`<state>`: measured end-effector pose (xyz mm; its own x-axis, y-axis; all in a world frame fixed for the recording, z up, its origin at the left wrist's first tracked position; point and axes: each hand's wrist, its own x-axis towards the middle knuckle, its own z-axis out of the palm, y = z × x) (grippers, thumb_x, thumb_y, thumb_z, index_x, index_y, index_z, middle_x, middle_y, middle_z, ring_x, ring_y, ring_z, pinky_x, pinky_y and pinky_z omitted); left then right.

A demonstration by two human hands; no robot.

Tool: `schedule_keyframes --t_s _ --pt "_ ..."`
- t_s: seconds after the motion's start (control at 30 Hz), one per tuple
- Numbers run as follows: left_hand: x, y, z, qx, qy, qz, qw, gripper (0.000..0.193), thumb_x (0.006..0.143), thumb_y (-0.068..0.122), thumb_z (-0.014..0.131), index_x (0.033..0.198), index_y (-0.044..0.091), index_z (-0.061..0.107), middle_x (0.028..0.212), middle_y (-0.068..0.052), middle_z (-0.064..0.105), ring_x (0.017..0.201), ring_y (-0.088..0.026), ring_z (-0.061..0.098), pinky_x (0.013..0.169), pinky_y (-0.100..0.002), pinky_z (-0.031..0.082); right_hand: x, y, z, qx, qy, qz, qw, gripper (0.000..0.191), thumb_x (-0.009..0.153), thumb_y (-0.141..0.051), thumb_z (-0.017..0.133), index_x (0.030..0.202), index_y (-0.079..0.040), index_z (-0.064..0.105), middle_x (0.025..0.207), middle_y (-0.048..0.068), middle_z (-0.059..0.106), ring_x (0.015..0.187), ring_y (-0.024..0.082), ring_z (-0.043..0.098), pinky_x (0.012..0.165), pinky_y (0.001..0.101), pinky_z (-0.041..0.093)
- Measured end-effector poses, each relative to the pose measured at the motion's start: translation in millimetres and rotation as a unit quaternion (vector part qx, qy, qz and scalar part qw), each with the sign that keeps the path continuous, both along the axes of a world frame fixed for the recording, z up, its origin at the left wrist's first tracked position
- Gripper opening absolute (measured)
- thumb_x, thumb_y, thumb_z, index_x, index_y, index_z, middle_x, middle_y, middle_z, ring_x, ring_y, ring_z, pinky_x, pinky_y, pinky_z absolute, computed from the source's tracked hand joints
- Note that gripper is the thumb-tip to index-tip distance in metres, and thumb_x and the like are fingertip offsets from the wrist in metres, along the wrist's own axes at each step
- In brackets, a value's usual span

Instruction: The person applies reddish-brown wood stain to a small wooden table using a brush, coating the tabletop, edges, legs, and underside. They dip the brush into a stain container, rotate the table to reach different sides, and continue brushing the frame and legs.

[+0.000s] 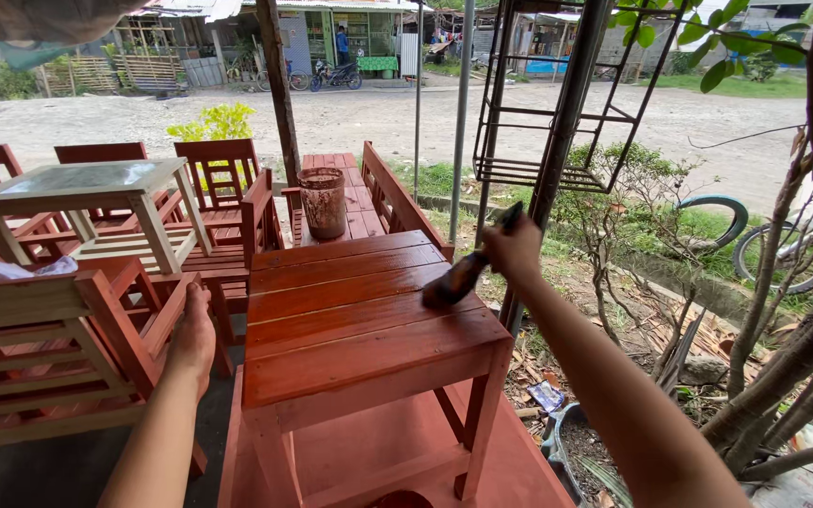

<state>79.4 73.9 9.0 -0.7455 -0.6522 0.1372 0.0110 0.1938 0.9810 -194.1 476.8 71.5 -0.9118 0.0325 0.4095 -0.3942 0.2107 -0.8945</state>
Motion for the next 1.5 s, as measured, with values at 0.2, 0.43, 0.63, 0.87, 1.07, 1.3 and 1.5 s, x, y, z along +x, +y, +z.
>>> schedule_keyframes --t_s 0.2,0.43,0.63,0.87,1.07,1.3,1.5 --pt "22.9 15.8 4.2 0.020 -0.026 0.041 0.999 0.091 0.094 0.076 0.014 0.161 0.017 0.028 0.170 -0.011 0.020 0.158 -0.027 0.017 0.125 -0.048 0.017 26.3 30.8 45.3 0.100 0.133 -0.049 0.985 0.025 0.084 -0.007 0.077 0.101 0.000 0.059 0.083 0.013 0.069 0.069 0.022 0.073 0.061 0.0341 0.063" --pt "45.7 40.9 0.8 0.036 -0.027 0.065 0.997 0.091 0.092 0.076 0.016 0.161 0.018 0.031 0.170 -0.008 0.024 0.157 -0.027 0.021 0.124 -0.049 0.019 134.1 -148.7 48.3 0.065 0.141 0.176 0.972 0.031 0.079 -0.021 0.080 0.097 -0.002 0.064 0.082 0.014 0.075 0.073 0.026 0.077 0.065 0.0398 0.065" --pt "44.7 30.0 8.2 0.016 -0.029 0.045 0.998 0.094 0.091 0.079 0.015 0.162 0.018 0.027 0.171 -0.006 0.021 0.158 -0.026 0.017 0.125 -0.049 0.017 177.7 -222.6 33.8 0.090 0.243 0.166 0.951 0.039 0.079 -0.019 0.079 0.109 -0.004 0.060 0.087 0.018 0.072 0.085 0.037 0.070 0.079 0.0481 0.056" --pt "42.1 20.7 9.4 0.013 -0.032 0.009 0.999 0.094 0.090 0.078 0.013 0.162 0.018 0.022 0.171 -0.007 0.013 0.158 -0.025 0.011 0.125 -0.047 0.014 27.0 -96.6 4.6 0.000 0.033 0.105 0.994 0.019 0.079 -0.008 0.067 0.095 -0.005 0.057 0.084 0.010 0.067 0.069 0.023 0.072 0.063 0.0370 0.067" --pt "42.9 17.2 1.9 0.014 -0.021 0.016 1.000 0.095 0.093 0.077 0.015 0.161 0.012 0.027 0.171 -0.010 0.018 0.159 -0.025 0.015 0.126 -0.045 0.016 9.5 42.4 28.1 0.112 0.109 -0.043 0.987 0.025 0.088 -0.012 0.076 0.100 -0.003 0.057 0.079 0.010 0.066 0.067 0.020 0.070 0.066 0.0388 0.065" --pt "41.7 14.6 7.1 0.008 -0.032 0.009 0.999 0.097 0.087 0.082 0.012 0.161 0.020 0.028 0.172 -0.006 0.018 0.158 -0.026 0.016 0.125 -0.048 0.017 50.4 -29.5 61.1 0.025 0.174 0.028 0.984 0.023 0.085 -0.014 0.077 0.097 -0.008 0.058 0.080 0.006 0.066 0.068 0.020 0.071 0.061 0.0351 0.064" --pt "46.8 18.6 14.8 0.007 -0.044 0.011 0.999 0.098 0.086 0.082 0.012 0.161 0.022 0.027 0.171 -0.006 0.017 0.158 -0.027 0.014 0.125 -0.052 0.017 177.7 -221.1 34.1 -0.010 0.143 0.185 0.972 0.027 0.084 -0.014 0.073 0.102 -0.002 0.058 0.082 0.011 0.070 0.075 0.022 0.072 0.070 0.0384 0.062"
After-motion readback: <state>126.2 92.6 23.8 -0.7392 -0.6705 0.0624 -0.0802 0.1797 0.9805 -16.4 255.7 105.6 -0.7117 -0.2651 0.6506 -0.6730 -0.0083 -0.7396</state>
